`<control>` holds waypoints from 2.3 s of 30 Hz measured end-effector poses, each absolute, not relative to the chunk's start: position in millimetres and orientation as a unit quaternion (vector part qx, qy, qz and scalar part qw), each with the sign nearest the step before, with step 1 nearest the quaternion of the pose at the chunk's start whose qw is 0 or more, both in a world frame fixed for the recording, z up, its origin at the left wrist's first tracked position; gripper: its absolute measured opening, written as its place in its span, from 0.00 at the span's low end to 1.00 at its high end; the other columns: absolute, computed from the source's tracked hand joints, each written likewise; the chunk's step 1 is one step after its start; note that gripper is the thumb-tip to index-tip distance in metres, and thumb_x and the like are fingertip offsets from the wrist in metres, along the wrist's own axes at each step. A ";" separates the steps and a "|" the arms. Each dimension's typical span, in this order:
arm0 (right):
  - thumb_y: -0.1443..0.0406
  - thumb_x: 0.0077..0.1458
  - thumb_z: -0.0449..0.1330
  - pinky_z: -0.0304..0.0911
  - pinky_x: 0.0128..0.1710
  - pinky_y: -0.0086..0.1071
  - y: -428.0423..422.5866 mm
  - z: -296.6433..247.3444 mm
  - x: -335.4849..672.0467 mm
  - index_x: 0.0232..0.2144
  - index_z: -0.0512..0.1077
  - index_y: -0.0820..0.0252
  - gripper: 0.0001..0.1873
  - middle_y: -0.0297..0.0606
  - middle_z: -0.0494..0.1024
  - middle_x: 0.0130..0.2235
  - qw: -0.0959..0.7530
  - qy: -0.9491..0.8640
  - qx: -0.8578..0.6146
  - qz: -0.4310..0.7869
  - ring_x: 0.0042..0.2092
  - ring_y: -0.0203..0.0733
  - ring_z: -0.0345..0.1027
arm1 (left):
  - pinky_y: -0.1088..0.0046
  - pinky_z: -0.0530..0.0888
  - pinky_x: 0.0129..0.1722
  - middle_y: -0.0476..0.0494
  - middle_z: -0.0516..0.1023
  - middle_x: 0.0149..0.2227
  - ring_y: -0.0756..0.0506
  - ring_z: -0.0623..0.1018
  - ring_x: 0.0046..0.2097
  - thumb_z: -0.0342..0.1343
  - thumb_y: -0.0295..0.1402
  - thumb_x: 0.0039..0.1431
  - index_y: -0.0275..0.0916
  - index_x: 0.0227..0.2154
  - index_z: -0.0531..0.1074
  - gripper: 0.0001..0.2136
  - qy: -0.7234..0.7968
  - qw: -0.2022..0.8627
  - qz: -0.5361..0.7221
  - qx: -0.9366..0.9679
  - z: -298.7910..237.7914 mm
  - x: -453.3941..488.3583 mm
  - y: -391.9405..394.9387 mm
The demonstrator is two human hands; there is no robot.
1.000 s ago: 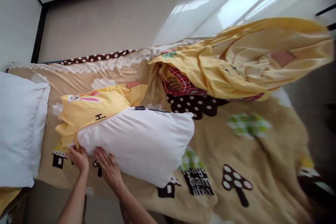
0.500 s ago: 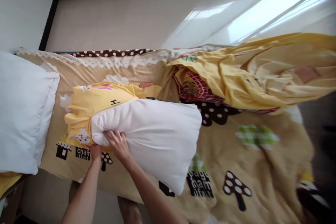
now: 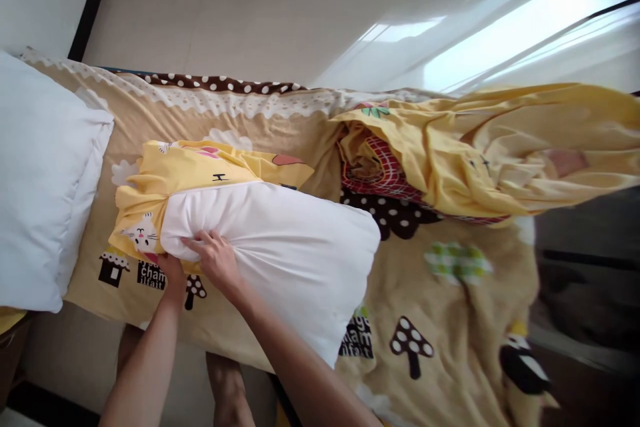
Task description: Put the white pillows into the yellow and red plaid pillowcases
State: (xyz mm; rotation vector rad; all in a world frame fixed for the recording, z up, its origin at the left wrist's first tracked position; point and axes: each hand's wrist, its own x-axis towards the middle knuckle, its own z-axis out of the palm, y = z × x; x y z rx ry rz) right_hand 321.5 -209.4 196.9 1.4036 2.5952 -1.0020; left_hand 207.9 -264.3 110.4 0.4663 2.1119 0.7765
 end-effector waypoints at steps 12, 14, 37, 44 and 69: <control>0.74 0.59 0.48 0.61 0.40 0.33 -176.7 228.4 289.7 0.54 0.75 0.46 0.28 0.39 0.76 0.48 0.014 0.780 0.514 -0.358 0.48 0.45 0.64 | 0.70 0.71 0.44 0.47 0.77 0.32 0.46 0.75 0.40 0.60 0.37 0.49 0.39 0.28 0.74 0.07 0.772 0.359 0.512 0.113 132.5 202.9 -305.2; 0.74 0.60 0.48 0.61 0.40 0.33 -173.1 225.9 284.3 0.52 0.76 0.46 0.27 0.39 0.76 0.47 0.015 0.781 0.510 -0.360 0.47 0.45 0.64 | 0.70 0.69 0.43 0.48 0.75 0.29 0.46 0.73 0.38 0.62 0.35 0.45 0.40 0.25 0.73 0.06 0.782 0.359 0.492 0.136 132.8 196.8 -307.6; 0.73 0.54 0.54 0.58 0.51 0.38 -204.5 111.1 297.8 0.61 0.65 0.53 0.32 0.43 0.71 0.57 0.029 0.838 0.386 -0.386 0.56 0.48 0.59 | 0.67 0.70 0.40 0.46 0.69 0.36 0.46 0.71 0.37 0.56 0.28 0.50 0.40 0.38 0.64 0.11 0.891 0.141 0.320 0.288 101.4 163.0 -263.9; 0.68 0.54 0.60 0.57 0.54 0.42 -269.1 85.1 293.8 0.66 0.58 0.63 0.37 0.49 0.65 0.64 -0.013 0.861 0.418 -0.288 0.62 0.53 0.57 | 0.68 0.69 0.38 0.47 0.71 0.31 0.46 0.72 0.34 0.54 0.30 0.53 0.40 0.32 0.67 0.03 0.885 0.140 0.313 0.315 90.9 157.1 -275.4; 0.71 0.62 0.48 0.56 0.49 0.41 -194.0 143.5 275.8 0.60 0.66 0.53 0.26 0.48 0.69 0.57 0.074 0.819 0.412 -0.393 0.55 0.52 0.58 | 0.63 0.64 0.47 0.39 0.71 0.38 0.37 0.70 0.48 0.55 0.27 0.51 0.41 0.30 0.64 0.06 0.901 0.073 0.145 0.403 115.2 127.2 -208.0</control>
